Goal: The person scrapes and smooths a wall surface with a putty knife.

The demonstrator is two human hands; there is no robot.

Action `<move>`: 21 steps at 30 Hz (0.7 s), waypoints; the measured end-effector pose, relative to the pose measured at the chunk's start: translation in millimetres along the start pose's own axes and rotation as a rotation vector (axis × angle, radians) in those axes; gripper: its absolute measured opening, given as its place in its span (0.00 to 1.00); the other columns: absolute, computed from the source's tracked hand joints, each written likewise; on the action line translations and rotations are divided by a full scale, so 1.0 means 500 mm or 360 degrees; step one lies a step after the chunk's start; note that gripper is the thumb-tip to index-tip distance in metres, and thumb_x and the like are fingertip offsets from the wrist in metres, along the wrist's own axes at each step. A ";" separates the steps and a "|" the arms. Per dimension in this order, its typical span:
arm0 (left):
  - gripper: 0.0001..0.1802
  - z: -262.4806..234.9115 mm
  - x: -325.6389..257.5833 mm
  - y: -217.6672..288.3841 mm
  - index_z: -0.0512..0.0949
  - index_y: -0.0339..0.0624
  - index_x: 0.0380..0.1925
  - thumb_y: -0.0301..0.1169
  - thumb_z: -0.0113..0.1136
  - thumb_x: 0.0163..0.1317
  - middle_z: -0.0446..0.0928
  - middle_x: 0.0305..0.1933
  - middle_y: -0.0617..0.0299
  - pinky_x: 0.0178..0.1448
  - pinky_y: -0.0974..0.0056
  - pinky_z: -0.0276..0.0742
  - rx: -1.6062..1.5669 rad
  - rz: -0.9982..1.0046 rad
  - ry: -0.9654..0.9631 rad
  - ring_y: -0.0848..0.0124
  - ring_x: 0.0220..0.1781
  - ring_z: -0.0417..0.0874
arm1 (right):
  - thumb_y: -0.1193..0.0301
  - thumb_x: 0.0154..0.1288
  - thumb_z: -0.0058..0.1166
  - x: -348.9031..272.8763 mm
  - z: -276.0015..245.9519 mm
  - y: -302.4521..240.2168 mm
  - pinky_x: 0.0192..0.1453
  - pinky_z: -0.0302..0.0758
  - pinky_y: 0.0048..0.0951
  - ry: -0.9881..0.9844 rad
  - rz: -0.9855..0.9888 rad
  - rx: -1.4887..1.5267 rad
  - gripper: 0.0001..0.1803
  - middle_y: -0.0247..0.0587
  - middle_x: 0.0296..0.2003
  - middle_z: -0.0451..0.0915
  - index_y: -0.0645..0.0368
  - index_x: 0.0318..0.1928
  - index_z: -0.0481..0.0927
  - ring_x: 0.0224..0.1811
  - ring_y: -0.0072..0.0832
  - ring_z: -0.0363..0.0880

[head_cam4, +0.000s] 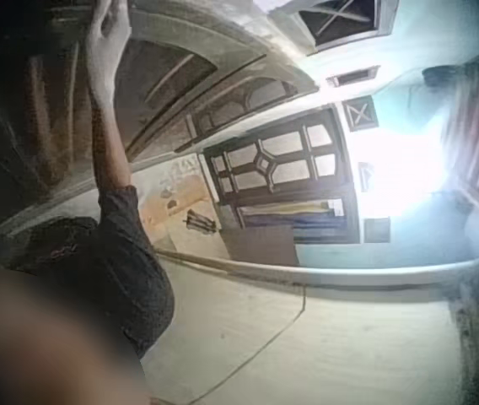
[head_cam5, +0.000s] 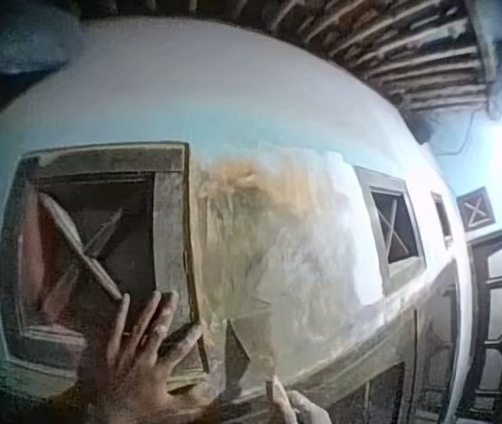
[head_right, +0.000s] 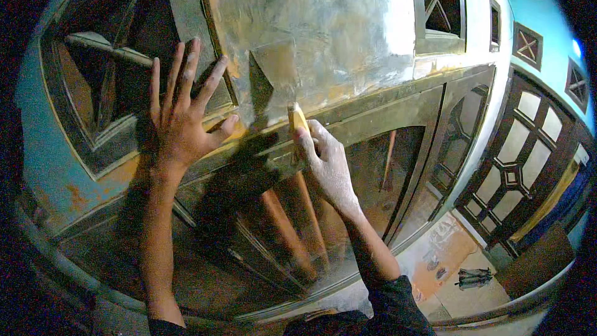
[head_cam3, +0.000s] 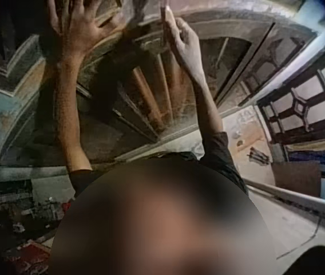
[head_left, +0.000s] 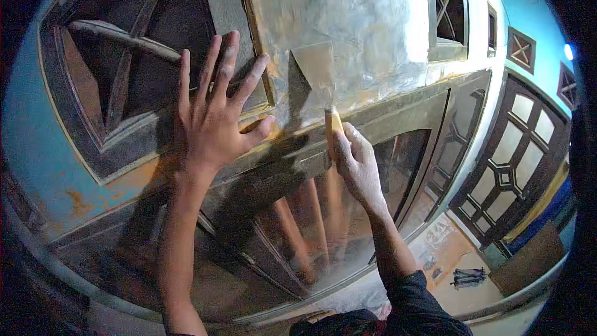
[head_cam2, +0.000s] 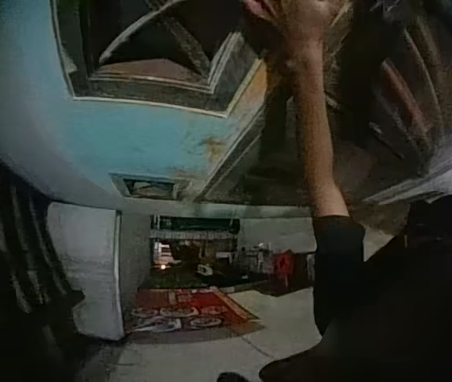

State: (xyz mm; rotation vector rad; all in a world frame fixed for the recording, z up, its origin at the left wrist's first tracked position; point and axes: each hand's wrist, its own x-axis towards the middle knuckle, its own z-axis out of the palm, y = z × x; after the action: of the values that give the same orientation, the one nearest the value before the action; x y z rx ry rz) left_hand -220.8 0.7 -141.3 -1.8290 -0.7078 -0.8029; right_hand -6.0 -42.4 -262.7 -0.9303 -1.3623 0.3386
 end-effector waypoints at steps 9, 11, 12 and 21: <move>0.40 -0.006 0.006 0.001 0.65 0.63 0.67 0.64 0.48 0.55 0.52 0.76 0.55 0.76 0.32 0.35 0.0116 0.0015 -0.0015 0.58 0.78 0.49 | 0.64 0.76 0.45 0.009 -0.005 -0.019 0.32 0.68 0.23 0.0064 -0.0040 0.0107 0.16 0.35 0.24 0.71 0.67 0.45 0.73 0.27 0.16 0.67; 0.40 0.003 0.006 -0.002 0.65 0.64 0.67 0.65 0.48 0.55 0.52 0.76 0.55 0.75 0.31 0.34 0.0099 0.0033 0.0002 0.58 0.78 0.49 | 0.63 0.76 0.44 0.006 -0.002 -0.023 0.31 0.68 0.24 0.0048 -0.0016 0.0145 0.16 0.35 0.23 0.69 0.67 0.44 0.72 0.26 0.17 0.66; 0.41 0.005 0.004 -0.006 0.65 0.64 0.67 0.66 0.48 0.54 0.52 0.76 0.55 0.75 0.31 0.33 0.0086 0.0051 0.0026 0.58 0.78 0.49 | 0.63 0.76 0.44 0.009 -0.003 -0.010 0.31 0.68 0.24 -0.0010 0.0012 0.0132 0.16 0.34 0.23 0.69 0.66 0.44 0.72 0.26 0.17 0.66; 0.44 -0.024 0.064 -0.052 0.65 0.66 0.67 0.65 0.57 0.49 0.51 0.77 0.57 0.76 0.32 0.29 0.0088 0.0201 0.0070 0.59 0.79 0.46 | 0.65 0.76 0.44 0.004 0.001 -0.001 0.36 0.68 0.24 -0.0038 0.0082 0.0218 0.14 0.37 0.27 0.68 0.67 0.44 0.71 0.31 0.19 0.65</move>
State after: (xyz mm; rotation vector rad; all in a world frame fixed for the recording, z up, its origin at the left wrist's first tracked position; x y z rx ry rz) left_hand -223.4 2.5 -98.7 -1.7819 -0.5750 -0.7314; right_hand -6.2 -41.1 -260.9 -0.8507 -1.3215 0.4781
